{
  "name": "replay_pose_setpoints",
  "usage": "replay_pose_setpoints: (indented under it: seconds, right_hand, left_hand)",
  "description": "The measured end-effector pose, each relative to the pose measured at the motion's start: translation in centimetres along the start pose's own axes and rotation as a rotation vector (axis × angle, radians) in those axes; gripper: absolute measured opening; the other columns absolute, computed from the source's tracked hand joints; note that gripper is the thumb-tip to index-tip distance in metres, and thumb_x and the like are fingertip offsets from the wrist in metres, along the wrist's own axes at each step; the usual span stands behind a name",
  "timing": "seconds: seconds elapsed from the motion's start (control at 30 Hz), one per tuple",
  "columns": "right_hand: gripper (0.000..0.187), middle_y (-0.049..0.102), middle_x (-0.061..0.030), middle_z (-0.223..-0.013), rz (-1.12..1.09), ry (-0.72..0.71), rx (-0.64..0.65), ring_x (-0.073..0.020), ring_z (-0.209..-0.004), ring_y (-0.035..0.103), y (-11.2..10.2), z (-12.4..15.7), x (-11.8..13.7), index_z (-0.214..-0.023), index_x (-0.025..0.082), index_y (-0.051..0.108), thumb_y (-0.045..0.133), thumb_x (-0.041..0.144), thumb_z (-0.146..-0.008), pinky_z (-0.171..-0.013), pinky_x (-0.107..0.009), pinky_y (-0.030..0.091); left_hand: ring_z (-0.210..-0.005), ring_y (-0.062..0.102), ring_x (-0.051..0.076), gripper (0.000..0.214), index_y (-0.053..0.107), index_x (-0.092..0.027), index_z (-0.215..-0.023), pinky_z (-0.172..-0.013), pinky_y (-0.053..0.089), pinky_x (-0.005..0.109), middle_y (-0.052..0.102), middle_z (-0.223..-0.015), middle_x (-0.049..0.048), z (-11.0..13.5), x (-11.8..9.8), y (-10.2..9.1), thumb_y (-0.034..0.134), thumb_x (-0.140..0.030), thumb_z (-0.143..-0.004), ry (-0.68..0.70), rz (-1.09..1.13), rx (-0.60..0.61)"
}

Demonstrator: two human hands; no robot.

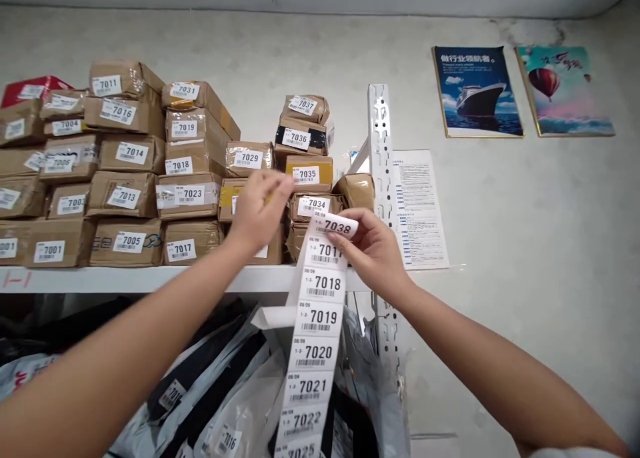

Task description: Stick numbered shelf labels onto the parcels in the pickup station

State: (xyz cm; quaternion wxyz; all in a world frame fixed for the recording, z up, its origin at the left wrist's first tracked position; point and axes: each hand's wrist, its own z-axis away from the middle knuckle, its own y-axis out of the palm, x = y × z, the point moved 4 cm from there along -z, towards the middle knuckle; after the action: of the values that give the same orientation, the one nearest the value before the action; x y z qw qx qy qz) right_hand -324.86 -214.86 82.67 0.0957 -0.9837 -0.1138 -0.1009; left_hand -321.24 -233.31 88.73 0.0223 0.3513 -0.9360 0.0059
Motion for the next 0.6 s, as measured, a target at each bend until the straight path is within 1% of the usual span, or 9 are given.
replay_pose_setpoints:
  seconds: [0.07, 0.1, 0.17, 0.27, 0.37, 0.4, 0.47, 0.53, 0.6]
  right_hand:
    - [0.020, 0.067, -0.0013, -0.094, 0.034, 0.025, -0.023, -0.0180, -0.081, 0.066, -1.7, 1.2, 0.3, -0.098, 0.031, 0.060, 0.068, 0.031, -0.081, -0.066, -0.033, 0.059]
    - [0.020, 0.067, -0.0020, -0.095, 0.059, 0.050, -0.028, -0.0182, -0.082, 0.066, -2.6, 2.1, 0.3, -0.100, 0.031, 0.060, 0.067, 0.031, -0.082, -0.066, -0.033, 0.059]
    - [0.019, 0.066, -0.0029, -0.095, 0.123, 0.110, -0.036, -0.0180, -0.079, 0.066, -4.6, 4.1, 0.2, -0.102, 0.029, 0.059, 0.065, 0.032, -0.084, -0.063, -0.032, 0.058]
    - [0.016, 0.066, -0.0024, -0.091, 0.225, 0.188, -0.054, -0.0154, -0.072, 0.065, -7.5, 7.7, -0.1, -0.102, 0.028, 0.059, 0.062, 0.031, -0.087, -0.058, -0.027, 0.057]
    - [0.014, 0.065, -0.0013, -0.086, 0.301, 0.229, -0.075, -0.0128, -0.066, 0.064, -10.1, 10.8, -0.5, -0.101, 0.028, 0.061, 0.061, 0.031, -0.087, -0.055, -0.022, 0.056]
    - [0.014, 0.065, -0.0011, -0.085, 0.321, 0.243, -0.077, -0.0125, -0.065, 0.064, -10.9, 11.6, -0.7, -0.101, 0.028, 0.061, 0.061, 0.031, -0.087, -0.054, -0.021, 0.056]
    - [0.015, 0.066, -0.0011, -0.083, 0.355, 0.270, -0.080, -0.0128, -0.065, 0.064, -12.1, 12.6, -1.2, -0.101, 0.029, 0.061, 0.062, 0.032, -0.087, -0.053, -0.020, 0.056]
    - [0.016, 0.067, -0.0014, -0.083, 0.376, 0.295, -0.082, -0.0139, -0.067, 0.065, -13.3, 13.2, -1.7, -0.102, 0.029, 0.062, 0.061, 0.033, -0.087, -0.054, -0.019, 0.057]
    - [0.017, 0.068, -0.0018, -0.084, 0.398, 0.308, -0.086, -0.0148, -0.069, 0.066, -14.3, 13.5, -2.4, -0.103, 0.029, 0.062, 0.061, 0.034, -0.086, -0.055, -0.019, 0.058]
  left_hand:
    - [-0.120, 0.045, 0.029, 0.040, 0.064, -0.023, -0.115, -0.104, 0.035, 0.042, 0.057, -0.121, 0.0089, -4.6, 0.5, 0.4, 0.052, -0.050, -0.088, 0.049, -0.150, -0.029]
    - [-0.127, 0.039, 0.031, 0.048, 0.058, -0.022, -0.124, -0.108, 0.030, 0.045, 0.053, -0.129, 0.0091, -6.8, 0.9, 0.7, 0.051, -0.052, -0.087, 0.055, -0.251, -0.016]
    - [-0.137, 0.025, 0.032, 0.062, 0.042, -0.020, -0.140, -0.113, 0.020, 0.050, 0.039, -0.147, 0.0084, -10.5, 1.5, 1.8, 0.043, -0.055, -0.088, 0.059, -0.501, 0.094]
    - [-0.142, 0.010, 0.028, 0.076, 0.016, -0.014, -0.150, -0.116, 0.008, 0.052, 0.012, -0.160, 0.0061, -14.3, 1.9, 3.4, 0.025, -0.061, -0.091, 0.061, -0.769, 0.248]
    - [-0.141, 0.005, 0.024, 0.080, 0.006, -0.014, -0.150, -0.115, 0.006, 0.050, 0.003, -0.161, 0.0006, -16.4, 1.9, 4.8, 0.012, -0.065, -0.089, 0.048, -0.807, 0.295]
    - [-0.140, 0.006, 0.024, 0.081, 0.006, -0.015, -0.150, -0.114, 0.007, 0.050, 0.004, -0.161, -0.0004, -16.9, 1.9, 5.3, 0.010, -0.067, -0.088, 0.037, -0.805, 0.307]
    - [-0.137, 0.011, 0.027, 0.084, 0.012, -0.015, -0.148, -0.111, 0.008, 0.053, 0.013, -0.159, 0.0006, -17.6, 2.0, 6.4, 0.004, -0.070, -0.086, -0.009, -0.829, 0.322]
    - [-0.132, 0.016, 0.030, 0.088, 0.020, -0.014, -0.146, -0.108, 0.007, 0.056, 0.022, -0.155, 0.0031, -18.1, 2.1, 7.4, 0.000, -0.073, -0.084, -0.075, -0.884, 0.275]
    - [-0.130, 0.017, 0.031, 0.093, 0.016, -0.014, -0.146, -0.107, 0.010, 0.056, 0.024, -0.153, 0.0041, -18.6, 1.9, 8.2, 0.005, -0.079, -0.080, -0.121, -0.919, 0.150]
